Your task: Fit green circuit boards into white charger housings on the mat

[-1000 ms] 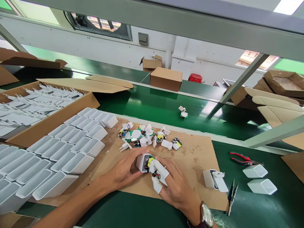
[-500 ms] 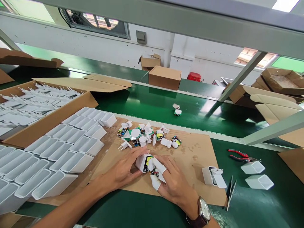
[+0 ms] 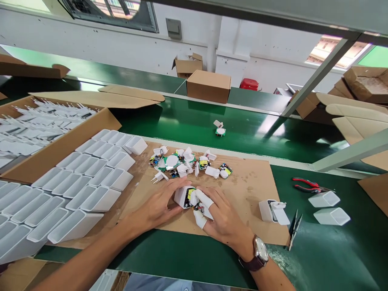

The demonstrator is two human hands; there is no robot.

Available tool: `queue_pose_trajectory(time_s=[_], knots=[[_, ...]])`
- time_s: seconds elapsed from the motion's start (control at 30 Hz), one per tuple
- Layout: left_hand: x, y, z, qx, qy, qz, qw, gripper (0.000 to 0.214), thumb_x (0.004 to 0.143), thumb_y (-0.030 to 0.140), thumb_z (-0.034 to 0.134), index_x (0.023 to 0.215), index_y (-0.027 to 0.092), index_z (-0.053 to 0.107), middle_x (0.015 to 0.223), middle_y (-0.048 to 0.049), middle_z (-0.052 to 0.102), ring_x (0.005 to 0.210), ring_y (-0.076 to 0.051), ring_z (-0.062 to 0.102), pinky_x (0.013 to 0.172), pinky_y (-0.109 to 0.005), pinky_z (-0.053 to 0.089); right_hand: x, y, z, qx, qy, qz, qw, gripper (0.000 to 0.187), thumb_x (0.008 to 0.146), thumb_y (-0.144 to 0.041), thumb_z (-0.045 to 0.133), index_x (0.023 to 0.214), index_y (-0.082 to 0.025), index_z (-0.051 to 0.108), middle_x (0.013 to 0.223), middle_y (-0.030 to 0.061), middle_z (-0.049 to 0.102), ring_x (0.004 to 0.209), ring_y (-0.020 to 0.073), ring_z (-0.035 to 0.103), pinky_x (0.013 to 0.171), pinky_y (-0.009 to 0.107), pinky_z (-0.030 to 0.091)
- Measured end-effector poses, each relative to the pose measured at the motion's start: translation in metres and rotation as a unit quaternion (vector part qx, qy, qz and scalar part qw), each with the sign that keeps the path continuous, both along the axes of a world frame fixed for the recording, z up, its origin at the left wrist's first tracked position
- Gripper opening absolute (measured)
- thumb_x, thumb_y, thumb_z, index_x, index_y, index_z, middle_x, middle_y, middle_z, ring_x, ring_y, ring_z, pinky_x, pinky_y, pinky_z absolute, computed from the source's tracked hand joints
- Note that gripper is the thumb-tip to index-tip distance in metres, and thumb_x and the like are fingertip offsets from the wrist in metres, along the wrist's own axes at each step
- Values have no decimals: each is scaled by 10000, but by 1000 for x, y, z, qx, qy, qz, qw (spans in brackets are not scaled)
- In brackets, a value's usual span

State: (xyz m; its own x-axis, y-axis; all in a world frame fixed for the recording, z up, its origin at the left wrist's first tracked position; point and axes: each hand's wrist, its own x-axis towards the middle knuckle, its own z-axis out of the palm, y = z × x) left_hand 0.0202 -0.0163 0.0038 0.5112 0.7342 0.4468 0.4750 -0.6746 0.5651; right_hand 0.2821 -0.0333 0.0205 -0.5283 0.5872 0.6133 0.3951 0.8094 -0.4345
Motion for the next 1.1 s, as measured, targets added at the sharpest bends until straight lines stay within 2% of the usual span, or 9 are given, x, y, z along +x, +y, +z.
queue_pose_trajectory(time_s=[0.17,0.4,0.57,0.7,0.77,0.83,0.93,1.03,1.1], knots=[[0,-1,-2,-4,0,8,1000,687,986,212,672,1603,259,372,1489,-127,634,1445,-292,570,1199,-493,525,-2,2,3,11,-3,-6,1000,721,966,-43,648,1630,-156,392,1428,208,635,1265,321,635,990,526,619],[0,0,0,-32,4,4,999,758,999,237,677,1649,274,289,1502,-125,621,1455,-290,559,1200,-489,519,-3,1,5,-14,-1,-11,1000,730,994,-60,632,1656,-199,358,1434,186,638,1267,299,649,1017,506,622],[6,-2,2,-51,-22,-32,998,732,1001,237,684,1632,272,316,1488,-135,624,1423,-296,579,1192,-495,519,-6,-2,5,-20,-13,-9,1000,675,1040,-148,624,1659,-185,356,1429,187,657,1316,305,646,1056,490,622],[7,-5,1,-88,-39,-53,994,816,975,274,745,1652,273,291,1524,-156,597,1420,-316,591,1190,-495,523,-1,-3,16,-89,-8,-4,996,578,1098,-311,587,1636,-211,400,1470,160,642,1353,274,637,1101,432,603],[5,-7,1,-107,-24,-77,991,888,978,265,729,1693,286,203,1595,-165,544,1458,-324,568,1197,-499,521,3,-2,21,-134,6,-3,991,451,1141,-298,468,1589,-247,472,1404,123,685,1280,228,682,1052,372,626],[2,-8,2,-106,-4,-103,989,957,978,215,693,1724,302,101,1673,-164,465,1521,-330,505,1223,-519,494,4,0,22,-143,28,-7,989,398,1141,-230,426,1515,-275,557,1296,91,728,1174,194,720,971,325,650],[1,-9,3,-97,-2,-107,989,1000,973,144,633,1735,337,16,1715,-145,412,1571,-325,438,1245,-540,467,1,4,18,-114,30,-9,993,375,1084,-150,535,1418,-289,633,1304,86,711,1199,210,702,1001,376,643],[1,-9,7,-144,-47,-101,983,975,989,154,625,1732,342,23,1640,-149,520,1490,-301,550,1184,-501,536,-4,6,8,-91,4,22,996,404,1053,-110,574,1416,-281,624,1463,114,626,1353,256,621,1096,477,599],[1,-8,9,-175,-89,-90,976,947,989,218,676,1726,317,90,1553,-156,601,1411,-297,623,1134,-485,572,-6,7,3,-74,-1,46,996,416,1042,-93,580,1415,-276,612,1439,128,630,1335,260,624,1060,478,614]])
